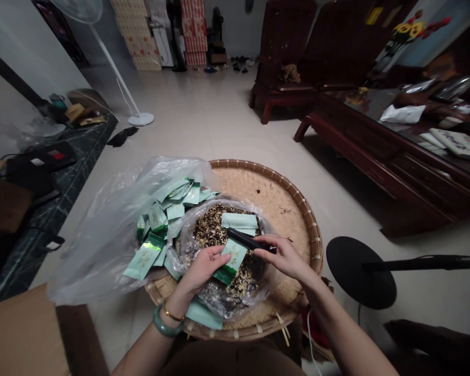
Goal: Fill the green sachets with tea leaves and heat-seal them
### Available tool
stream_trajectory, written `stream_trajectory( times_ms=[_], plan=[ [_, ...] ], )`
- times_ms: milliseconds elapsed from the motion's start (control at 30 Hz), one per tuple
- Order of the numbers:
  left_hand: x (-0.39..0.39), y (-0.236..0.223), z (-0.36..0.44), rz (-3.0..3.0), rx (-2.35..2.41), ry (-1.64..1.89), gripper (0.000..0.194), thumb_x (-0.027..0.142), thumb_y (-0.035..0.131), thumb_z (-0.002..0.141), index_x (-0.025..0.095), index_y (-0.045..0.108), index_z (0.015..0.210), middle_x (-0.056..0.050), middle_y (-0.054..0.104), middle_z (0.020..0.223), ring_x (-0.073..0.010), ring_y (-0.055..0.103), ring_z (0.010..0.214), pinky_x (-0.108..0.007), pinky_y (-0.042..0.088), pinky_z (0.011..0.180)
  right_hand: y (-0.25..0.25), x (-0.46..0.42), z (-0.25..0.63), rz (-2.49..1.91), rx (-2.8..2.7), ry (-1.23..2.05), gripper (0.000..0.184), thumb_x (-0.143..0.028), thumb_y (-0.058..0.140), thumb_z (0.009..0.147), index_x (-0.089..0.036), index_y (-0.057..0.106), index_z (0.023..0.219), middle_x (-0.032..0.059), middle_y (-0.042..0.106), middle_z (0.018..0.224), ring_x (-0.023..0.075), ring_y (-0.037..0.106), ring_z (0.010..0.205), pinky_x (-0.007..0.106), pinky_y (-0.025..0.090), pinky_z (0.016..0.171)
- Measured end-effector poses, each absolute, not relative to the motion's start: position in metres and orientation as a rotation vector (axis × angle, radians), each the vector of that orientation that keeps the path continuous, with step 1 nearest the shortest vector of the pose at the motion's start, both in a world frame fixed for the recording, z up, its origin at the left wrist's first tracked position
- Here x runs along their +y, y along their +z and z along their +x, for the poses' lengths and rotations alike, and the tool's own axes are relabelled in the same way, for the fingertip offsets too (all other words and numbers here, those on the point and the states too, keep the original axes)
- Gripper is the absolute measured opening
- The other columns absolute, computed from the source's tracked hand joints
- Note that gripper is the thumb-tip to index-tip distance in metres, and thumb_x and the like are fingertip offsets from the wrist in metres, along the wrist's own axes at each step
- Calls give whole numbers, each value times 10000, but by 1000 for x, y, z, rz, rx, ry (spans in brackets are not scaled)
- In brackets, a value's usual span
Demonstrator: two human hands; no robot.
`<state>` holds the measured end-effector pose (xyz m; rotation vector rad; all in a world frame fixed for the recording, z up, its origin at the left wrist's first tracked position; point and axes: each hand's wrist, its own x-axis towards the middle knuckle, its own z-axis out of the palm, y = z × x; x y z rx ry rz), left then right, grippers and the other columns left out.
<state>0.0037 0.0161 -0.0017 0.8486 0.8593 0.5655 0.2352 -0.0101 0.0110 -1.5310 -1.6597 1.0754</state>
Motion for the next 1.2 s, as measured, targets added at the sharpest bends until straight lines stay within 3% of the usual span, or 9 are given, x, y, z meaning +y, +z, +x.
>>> stream_trajectory(
  times_ms=[467,633,800,900,1000,1067,1200],
  plan=[
    [18,1,4,897,899,574,428,418,784,664,105,717,948,-68,750,815,-158,670,723,-229,507,681,10,-12,235,-1511,-1623,1100,319,-405,661,772,-182,695,998,82,719,986,241,650,904,383,502,830],
    [19,-1,2,879,929,601,433,432,787,651,110,720,932,-62,749,797,-162,667,716,-230,502,661,-5,-14,248,-1549,-1428,1249,449,-452,652,761,-169,640,1110,82,709,966,203,654,743,338,537,680],
    [18,-2,-1,878,930,659,427,424,790,650,118,715,938,-62,750,832,-172,675,769,-241,502,711,-28,-24,271,-1748,-1645,794,381,-416,661,750,-173,671,1043,110,698,1009,279,618,929,434,481,844],
    [16,-2,-1,894,922,668,432,430,776,667,120,709,960,-69,749,855,-191,680,797,-263,506,731,-29,-28,270,-1813,-1753,685,380,-393,691,718,-177,679,1031,115,698,975,310,588,941,465,463,844],
    [12,-3,1,918,906,660,437,431,763,685,123,699,988,-73,747,879,-200,678,824,-280,507,758,-17,-27,249,-1715,-1642,725,379,-405,649,772,-183,661,1078,111,683,1035,287,587,979,429,467,848],
    [9,-4,4,938,897,648,441,432,758,690,122,694,997,-74,746,885,-196,675,823,-282,504,768,-8,-22,228,-1583,-1504,829,376,-412,615,806,-192,644,1110,93,686,1016,235,620,888,352,496,753],
    [5,-5,7,963,871,612,484,417,764,677,125,669,1051,-88,741,920,-199,675,827,-281,505,749,2,-13,192,-1437,-1359,930,219,-394,654,780,-180,699,758,43,688,746,180,610,690,282,477,643]
  ],
)
